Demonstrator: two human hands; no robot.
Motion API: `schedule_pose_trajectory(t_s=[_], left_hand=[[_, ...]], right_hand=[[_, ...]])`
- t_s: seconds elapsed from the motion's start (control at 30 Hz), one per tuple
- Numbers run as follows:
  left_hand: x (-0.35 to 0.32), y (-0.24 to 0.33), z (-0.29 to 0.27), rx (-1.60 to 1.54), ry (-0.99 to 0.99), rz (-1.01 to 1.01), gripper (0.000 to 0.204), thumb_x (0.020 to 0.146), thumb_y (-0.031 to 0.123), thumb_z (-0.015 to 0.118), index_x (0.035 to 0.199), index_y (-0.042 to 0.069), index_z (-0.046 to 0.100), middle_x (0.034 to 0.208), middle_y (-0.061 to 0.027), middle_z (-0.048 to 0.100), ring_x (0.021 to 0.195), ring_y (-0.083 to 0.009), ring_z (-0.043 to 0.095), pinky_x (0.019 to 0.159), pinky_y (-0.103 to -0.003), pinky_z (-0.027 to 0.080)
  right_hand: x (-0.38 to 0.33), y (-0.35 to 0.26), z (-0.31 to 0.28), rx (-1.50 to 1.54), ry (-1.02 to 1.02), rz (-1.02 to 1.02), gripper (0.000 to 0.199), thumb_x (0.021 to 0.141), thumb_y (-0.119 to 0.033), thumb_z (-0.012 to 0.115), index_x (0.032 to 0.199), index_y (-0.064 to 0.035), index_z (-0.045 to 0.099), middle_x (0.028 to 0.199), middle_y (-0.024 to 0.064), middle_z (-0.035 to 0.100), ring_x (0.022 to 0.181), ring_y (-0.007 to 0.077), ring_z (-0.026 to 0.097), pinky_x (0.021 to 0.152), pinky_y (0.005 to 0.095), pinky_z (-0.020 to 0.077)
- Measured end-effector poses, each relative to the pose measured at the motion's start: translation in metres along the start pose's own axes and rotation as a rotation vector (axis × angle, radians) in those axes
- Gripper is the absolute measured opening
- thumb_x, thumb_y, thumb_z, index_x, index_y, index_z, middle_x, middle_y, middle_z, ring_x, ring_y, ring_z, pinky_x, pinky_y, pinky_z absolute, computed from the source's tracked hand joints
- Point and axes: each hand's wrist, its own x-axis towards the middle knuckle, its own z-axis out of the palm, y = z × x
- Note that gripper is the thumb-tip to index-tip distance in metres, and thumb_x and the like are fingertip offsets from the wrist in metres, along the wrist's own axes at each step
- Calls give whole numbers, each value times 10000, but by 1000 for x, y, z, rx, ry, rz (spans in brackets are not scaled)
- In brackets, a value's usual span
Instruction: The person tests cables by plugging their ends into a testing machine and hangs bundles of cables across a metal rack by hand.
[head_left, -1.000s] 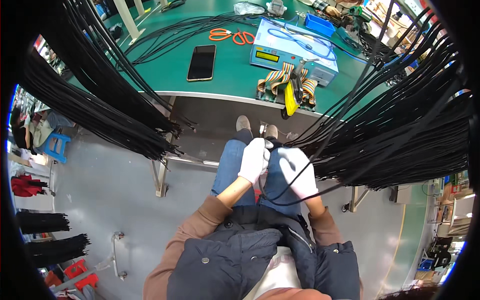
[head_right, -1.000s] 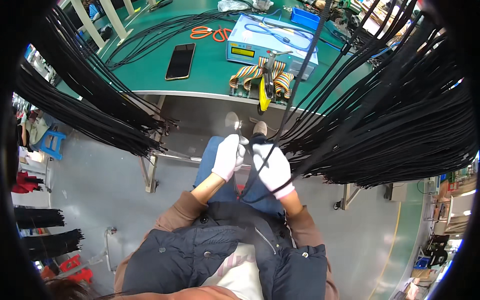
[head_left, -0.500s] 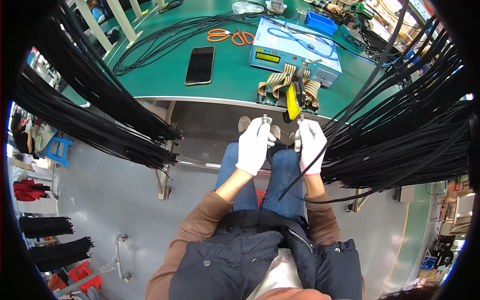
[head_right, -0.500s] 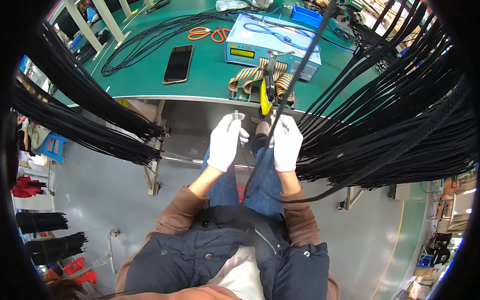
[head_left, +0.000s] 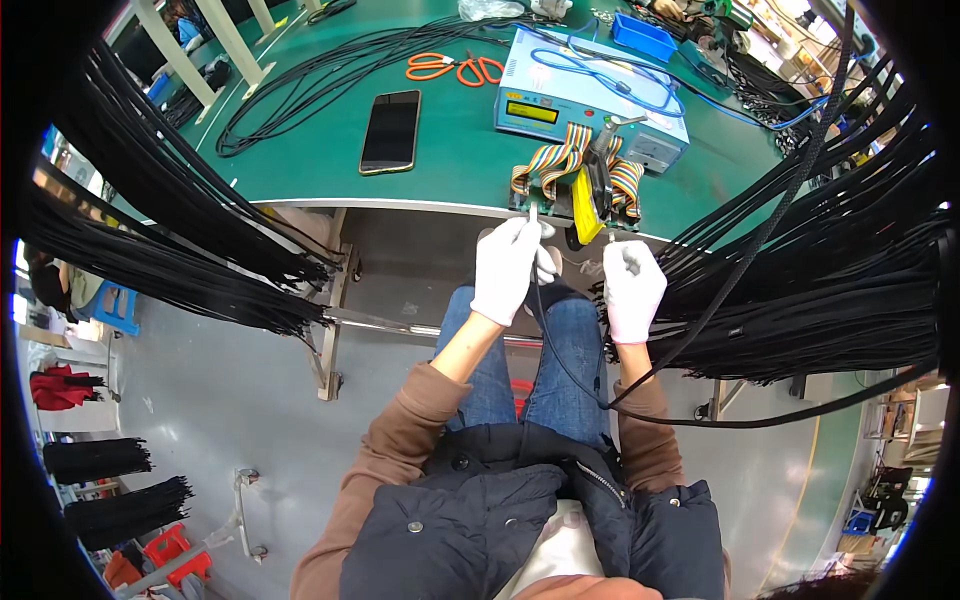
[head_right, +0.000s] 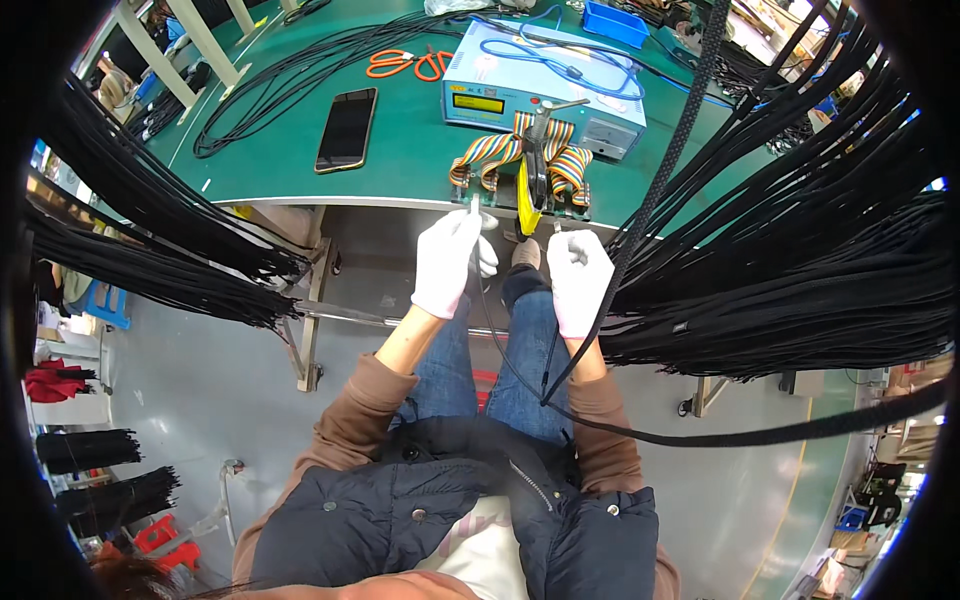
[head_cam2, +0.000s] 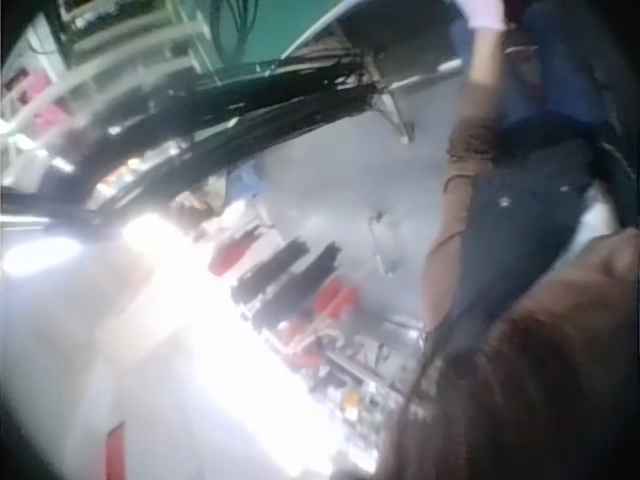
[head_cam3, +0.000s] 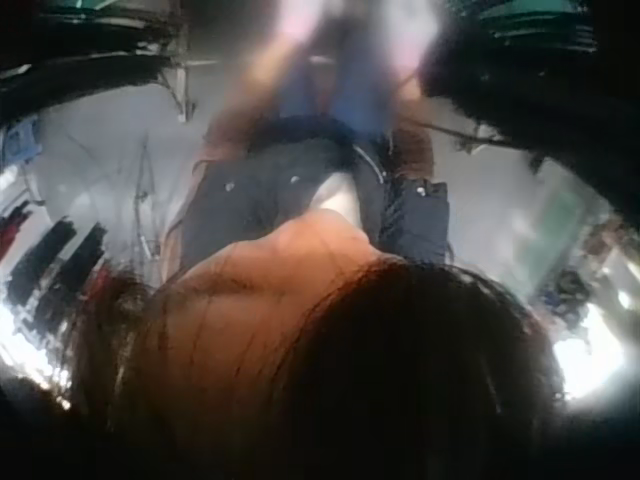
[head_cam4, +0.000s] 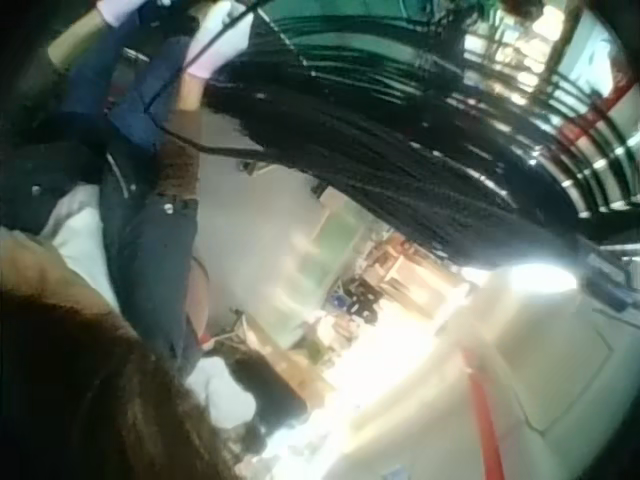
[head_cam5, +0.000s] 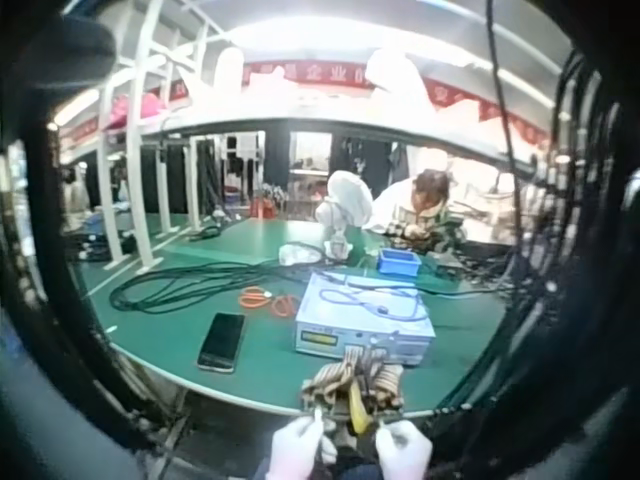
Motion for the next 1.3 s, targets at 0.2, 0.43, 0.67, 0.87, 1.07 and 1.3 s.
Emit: schedule_pose_trajectory(t_s=[0.2,0.43,0.67,0.87,1.07,1.3], left_hand=[[10,-1,-7,-187,-63,-30,222,954,118,518,988,-36,673,572,-69,597,458,-122,500,452,-223,401],[13,-2,-7,-228,-53,-97,246,941,143,547,1040,-44,671,617,-84,592,510,-132,503,495,-252,400],[12,-7,-11,-326,-36,-219,316,979,207,507,1078,-60,645,631,-83,598,523,-147,536,500,-238,421],[-33,-95,-29,348,-398,274,277,958,221,493,1042,-2,634,772,-115,647,637,-213,609,589,-276,480],[-126,-79,36,814,-868,699,258,866,164,545,1077,15,560,1097,-167,606,933,-336,587,783,-396,467],[-72,39,-14,-482,275,542,429,1007,194,410,1395,13,427,1422,-217,428,1251,-312,487,1095,-436,350]], right_hand=[[2,-5,2,-44,21,-27,66,847,-55,629,826,7,623,701,17,572,603,97,442,585,220,397],[12,20,0,-311,153,-72,86,818,-62,644,768,-3,605,650,9,548,564,100,415,552,224,383],[14,17,5,-315,159,-120,109,795,-69,654,735,-10,585,615,20,536,535,110,411,528,238,387],[23,5,9,-410,199,-143,97,789,-76,652,744,-17,590,596,28,533,511,125,412,517,252,395],[18,-28,-17,-633,-35,-181,80,807,-104,671,808,-31,641,711,58,654,563,180,553,557,281,446],[32,-250,-118,-712,427,-1103,222,758,-27,745,978,-39,719,938,87,708,718,135,611,651,246,481]])
